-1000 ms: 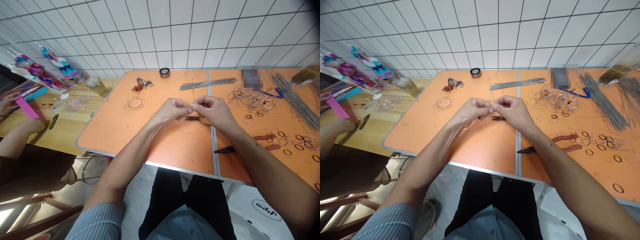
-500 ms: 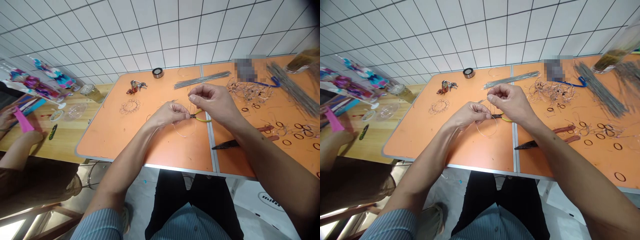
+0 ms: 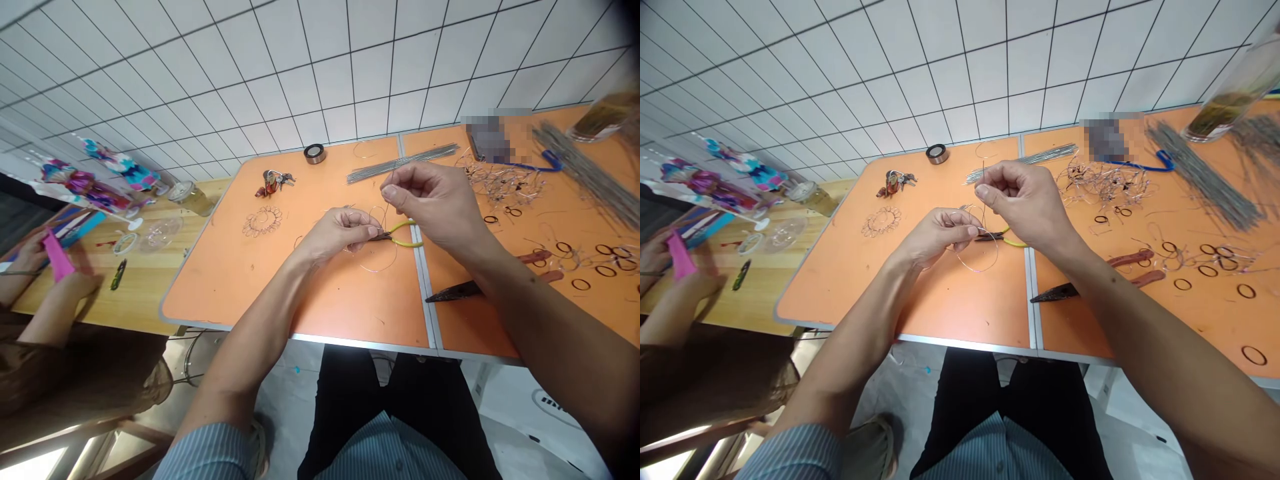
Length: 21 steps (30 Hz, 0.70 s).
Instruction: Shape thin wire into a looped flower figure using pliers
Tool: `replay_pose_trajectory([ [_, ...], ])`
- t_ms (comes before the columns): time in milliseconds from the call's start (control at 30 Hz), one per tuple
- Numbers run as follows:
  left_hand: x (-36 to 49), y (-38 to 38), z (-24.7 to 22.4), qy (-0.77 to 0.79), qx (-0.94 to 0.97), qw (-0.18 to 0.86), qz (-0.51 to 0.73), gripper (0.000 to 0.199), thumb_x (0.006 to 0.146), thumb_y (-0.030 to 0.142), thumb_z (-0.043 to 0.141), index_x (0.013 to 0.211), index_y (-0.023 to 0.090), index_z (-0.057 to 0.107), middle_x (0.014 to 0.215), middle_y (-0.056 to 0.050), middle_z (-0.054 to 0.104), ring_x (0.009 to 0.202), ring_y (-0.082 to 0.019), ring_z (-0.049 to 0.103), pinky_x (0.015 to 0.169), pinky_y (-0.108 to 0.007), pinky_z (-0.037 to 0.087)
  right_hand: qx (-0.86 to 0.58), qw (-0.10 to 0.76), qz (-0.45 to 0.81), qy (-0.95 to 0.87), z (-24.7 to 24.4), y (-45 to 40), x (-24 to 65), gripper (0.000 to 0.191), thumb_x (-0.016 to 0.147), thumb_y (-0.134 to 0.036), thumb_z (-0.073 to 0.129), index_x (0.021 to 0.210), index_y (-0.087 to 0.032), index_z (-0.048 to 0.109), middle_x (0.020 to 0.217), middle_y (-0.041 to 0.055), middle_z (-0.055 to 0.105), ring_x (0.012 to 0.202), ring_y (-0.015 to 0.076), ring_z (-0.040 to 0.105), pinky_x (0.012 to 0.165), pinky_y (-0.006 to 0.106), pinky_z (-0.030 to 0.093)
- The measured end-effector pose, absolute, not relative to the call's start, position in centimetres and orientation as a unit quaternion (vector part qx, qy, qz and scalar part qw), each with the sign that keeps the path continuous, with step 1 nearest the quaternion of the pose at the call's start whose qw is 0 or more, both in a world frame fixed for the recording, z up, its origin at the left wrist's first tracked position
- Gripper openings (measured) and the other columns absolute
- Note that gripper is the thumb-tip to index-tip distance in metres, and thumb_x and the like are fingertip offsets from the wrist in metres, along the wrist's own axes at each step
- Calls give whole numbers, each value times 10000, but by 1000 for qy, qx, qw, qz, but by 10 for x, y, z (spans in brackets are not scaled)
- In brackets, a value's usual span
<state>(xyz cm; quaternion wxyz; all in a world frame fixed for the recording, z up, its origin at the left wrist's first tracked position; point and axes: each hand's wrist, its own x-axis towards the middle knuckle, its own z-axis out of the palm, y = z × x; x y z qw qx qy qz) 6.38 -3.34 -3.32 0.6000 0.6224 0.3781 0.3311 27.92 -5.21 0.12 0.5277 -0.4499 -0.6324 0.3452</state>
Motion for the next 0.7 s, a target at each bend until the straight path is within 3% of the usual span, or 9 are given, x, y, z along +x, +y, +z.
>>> replay_pose_trajectory([
  [333, 65, -34, -30, 369, 608, 610, 349, 294, 777, 434, 978, 915, 196, 873, 639, 20, 638, 592, -88, 509, 587, -259, 398, -448, 538, 340, -628, 3, -53, 281, 359, 896, -638, 945, 876, -317, 785, 892, 40, 758, 841, 245, 696, 740, 417, 602],
  [700, 65, -36, -29, 370, 604, 614, 347, 215, 819, 353, 913, 983, 219, 871, 596, 47, 579, 576, -93, 491, 590, -268, 371, -450, 536, 340, -628, 3, -55, 280, 321, 910, -599, 941, 904, -314, 794, 944, 40, 772, 845, 236, 690, 753, 414, 601],
])
